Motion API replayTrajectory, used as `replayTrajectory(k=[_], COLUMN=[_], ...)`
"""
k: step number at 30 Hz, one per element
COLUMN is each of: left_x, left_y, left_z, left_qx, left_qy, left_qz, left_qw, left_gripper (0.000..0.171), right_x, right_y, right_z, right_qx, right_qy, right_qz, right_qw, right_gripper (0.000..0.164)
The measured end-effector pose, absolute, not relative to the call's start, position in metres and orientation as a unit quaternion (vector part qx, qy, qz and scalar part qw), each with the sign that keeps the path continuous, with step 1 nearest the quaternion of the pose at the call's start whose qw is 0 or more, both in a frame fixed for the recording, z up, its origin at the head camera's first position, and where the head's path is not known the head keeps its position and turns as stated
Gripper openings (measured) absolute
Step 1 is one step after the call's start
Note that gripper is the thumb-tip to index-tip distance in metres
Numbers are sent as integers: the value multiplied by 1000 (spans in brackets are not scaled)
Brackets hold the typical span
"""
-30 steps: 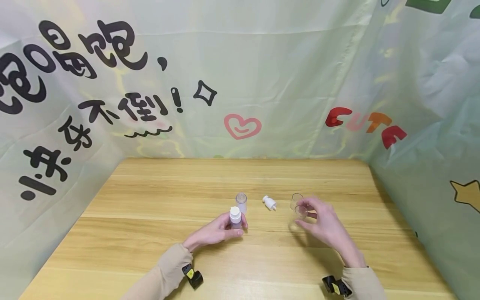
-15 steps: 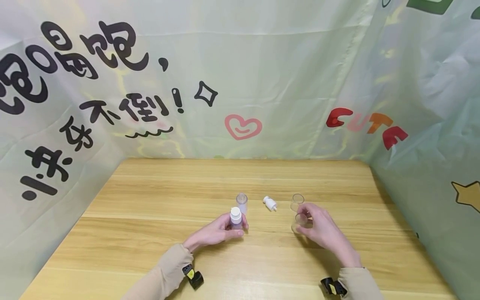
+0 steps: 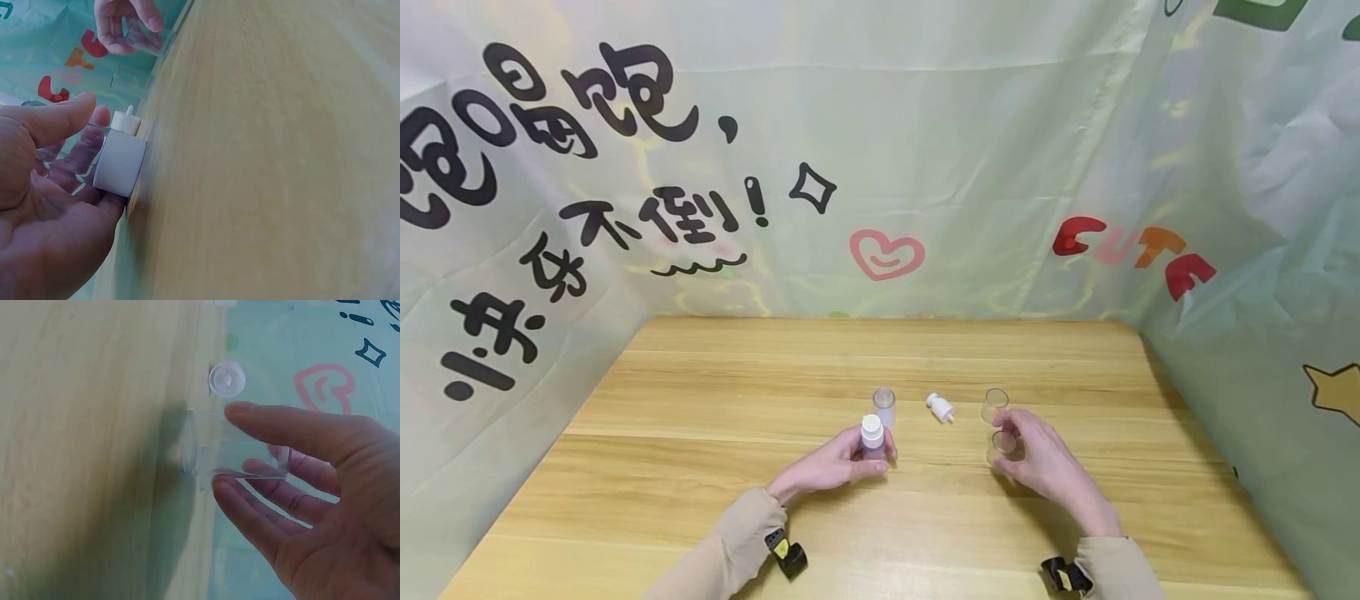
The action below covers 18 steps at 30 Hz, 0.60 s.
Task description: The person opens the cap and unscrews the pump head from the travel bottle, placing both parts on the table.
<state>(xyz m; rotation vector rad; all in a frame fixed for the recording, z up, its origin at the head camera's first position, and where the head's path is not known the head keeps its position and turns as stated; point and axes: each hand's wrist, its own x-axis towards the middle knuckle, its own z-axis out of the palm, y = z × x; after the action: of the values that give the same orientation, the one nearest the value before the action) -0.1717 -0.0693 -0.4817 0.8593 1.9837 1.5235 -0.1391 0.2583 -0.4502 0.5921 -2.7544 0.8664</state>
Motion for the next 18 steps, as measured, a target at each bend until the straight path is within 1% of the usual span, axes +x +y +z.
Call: replayTrajectory(k=[3,7,9,12,18], left_x=[-172,-173,-173,-173,-172], left_y=[-69,-69,-69,-69,-69], left_z=[-482,-482,-482,-482,-483], left_qx=[314,313,313,313,308], left_qy=[726,729,732,732,736], left_qz=[559,557,554,554,551], left_qw=[248,247,245,244,246], left_gripper=[25,25,25,24,27], right_x=[-137,-138,-138,-137,-133], right_y=[254,240,229,209,164], right_z=[-448,-440,-435,-431,-435], right_qx=[213,255,288,321,337], right_qy=[-922,-876,-844,-813,-777], right_qz=[286,319,349,394,492], right_qw=[155,257,288,285,200], right_gripper=[54,54,53,52,55])
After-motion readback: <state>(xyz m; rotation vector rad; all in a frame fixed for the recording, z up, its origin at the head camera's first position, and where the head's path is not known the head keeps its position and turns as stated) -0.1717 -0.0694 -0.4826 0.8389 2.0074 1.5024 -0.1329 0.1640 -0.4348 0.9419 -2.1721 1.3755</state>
